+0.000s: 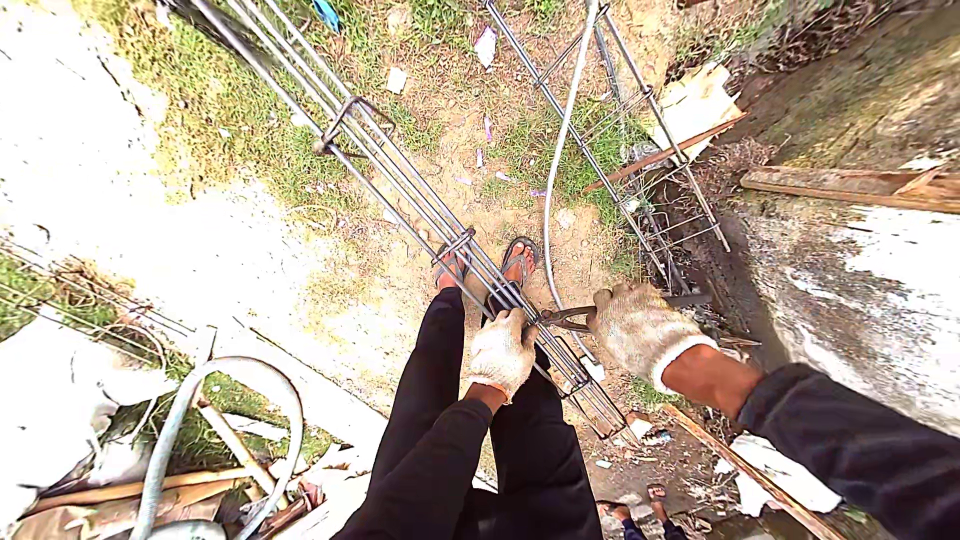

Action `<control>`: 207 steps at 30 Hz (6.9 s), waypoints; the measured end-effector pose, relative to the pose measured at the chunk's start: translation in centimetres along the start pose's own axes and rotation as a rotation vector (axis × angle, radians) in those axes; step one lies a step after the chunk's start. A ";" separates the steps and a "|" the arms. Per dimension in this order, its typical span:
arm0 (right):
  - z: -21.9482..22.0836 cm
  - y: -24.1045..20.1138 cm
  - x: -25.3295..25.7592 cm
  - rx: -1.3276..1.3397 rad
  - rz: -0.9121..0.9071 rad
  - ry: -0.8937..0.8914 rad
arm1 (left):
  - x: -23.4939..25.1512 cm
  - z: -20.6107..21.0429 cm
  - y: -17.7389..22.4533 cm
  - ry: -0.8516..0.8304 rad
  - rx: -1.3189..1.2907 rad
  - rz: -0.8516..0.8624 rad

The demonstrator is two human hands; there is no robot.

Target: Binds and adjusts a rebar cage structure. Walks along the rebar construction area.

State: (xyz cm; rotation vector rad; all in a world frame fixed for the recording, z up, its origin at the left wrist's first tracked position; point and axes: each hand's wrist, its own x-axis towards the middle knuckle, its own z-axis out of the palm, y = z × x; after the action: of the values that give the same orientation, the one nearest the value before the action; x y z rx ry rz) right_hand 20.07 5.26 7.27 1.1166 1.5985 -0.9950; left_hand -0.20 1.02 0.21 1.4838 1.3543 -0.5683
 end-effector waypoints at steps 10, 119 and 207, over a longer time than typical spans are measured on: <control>0.7 1.7 -1.9 0.318 0.040 -0.188 | 0.5 -0.3 -0.7 0.054 0.058 0.156; 6.8 2.6 -2.5 0.962 -0.023 -0.127 | -1.1 -0.6 -2.9 0.021 -0.262 0.335; 4.8 -2.1 -2.9 0.582 0.290 -0.242 | -0.9 -0.6 -2.2 0.017 -0.260 0.282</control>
State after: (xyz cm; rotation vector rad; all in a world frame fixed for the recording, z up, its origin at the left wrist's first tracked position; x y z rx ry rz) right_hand 19.66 -0.46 9.03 1.4961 0.9356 -1.3769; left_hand -2.62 0.81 0.48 1.4334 1.1562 -0.1916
